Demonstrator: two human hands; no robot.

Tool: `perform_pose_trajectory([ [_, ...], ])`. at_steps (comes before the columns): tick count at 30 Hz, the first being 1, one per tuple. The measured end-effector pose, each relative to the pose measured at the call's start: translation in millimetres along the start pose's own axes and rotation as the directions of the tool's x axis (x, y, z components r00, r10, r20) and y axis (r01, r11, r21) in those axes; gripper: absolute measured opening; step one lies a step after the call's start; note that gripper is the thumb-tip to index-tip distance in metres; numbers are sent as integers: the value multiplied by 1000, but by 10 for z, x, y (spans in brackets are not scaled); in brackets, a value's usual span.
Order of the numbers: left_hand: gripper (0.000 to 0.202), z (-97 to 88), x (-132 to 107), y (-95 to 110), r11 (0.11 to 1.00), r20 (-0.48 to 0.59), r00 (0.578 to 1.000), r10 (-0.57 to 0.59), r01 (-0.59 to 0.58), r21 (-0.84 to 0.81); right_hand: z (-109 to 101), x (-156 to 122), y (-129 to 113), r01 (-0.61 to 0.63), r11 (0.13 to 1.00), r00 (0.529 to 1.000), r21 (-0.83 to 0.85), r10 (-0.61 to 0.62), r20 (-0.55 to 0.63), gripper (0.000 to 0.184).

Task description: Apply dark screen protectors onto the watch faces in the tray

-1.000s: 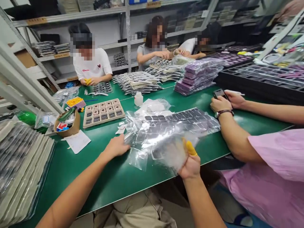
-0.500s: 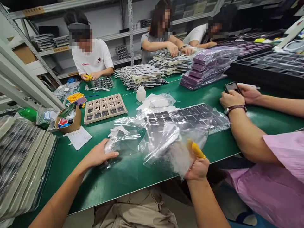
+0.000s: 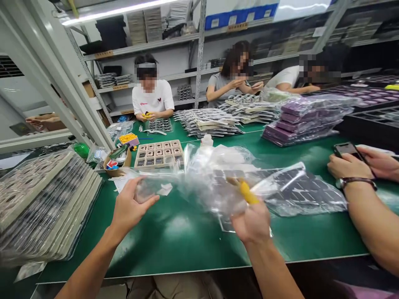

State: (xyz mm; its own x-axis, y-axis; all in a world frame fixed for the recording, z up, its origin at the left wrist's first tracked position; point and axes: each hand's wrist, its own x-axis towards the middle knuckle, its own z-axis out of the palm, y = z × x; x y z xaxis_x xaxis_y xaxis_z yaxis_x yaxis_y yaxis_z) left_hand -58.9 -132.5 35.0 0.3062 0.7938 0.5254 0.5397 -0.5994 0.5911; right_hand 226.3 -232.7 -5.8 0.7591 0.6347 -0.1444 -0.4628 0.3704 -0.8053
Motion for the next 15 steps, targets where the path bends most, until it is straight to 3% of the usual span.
perform_pose_trajectory([
  [3, 57, 17, 125, 15, 976, -227, 959, 170, -133, 170, 557, 62, 126, 6, 1000, 991, -24, -3, 134, 39],
  [5, 56, 113, 185, 3, 920, -294, 904, 311, -209, 331, 838, 68, 270, -77, 996, 962, -43, 86, 261, 51],
  [7, 52, 264, 206, -30, 827, -276, 846, 456, -288, 483, 990, 54, 419, -238, 969, 884, -60, 242, 400, 57],
  [9, 47, 426, 184, -71, 744, -162, 814, 559, -405, 532, 1001, 43, 547, -404, 911, 756, -81, 383, 531, 59],
  [12, 45, 599, 106, -87, 774, 6, 838, 546, -508, 378, 848, 61, 694, -565, 818, 555, -109, 474, 683, 64],
  [13, 48, 628, 86, -73, 821, 25, 867, 498, -481, 307, 789, 72, 731, -587, 801, 518, -117, 482, 707, 66],
  [15, 53, 661, 79, -26, 904, 21, 924, 382, -379, 196, 706, 92, 791, -608, 782, 493, -134, 505, 708, 70],
])
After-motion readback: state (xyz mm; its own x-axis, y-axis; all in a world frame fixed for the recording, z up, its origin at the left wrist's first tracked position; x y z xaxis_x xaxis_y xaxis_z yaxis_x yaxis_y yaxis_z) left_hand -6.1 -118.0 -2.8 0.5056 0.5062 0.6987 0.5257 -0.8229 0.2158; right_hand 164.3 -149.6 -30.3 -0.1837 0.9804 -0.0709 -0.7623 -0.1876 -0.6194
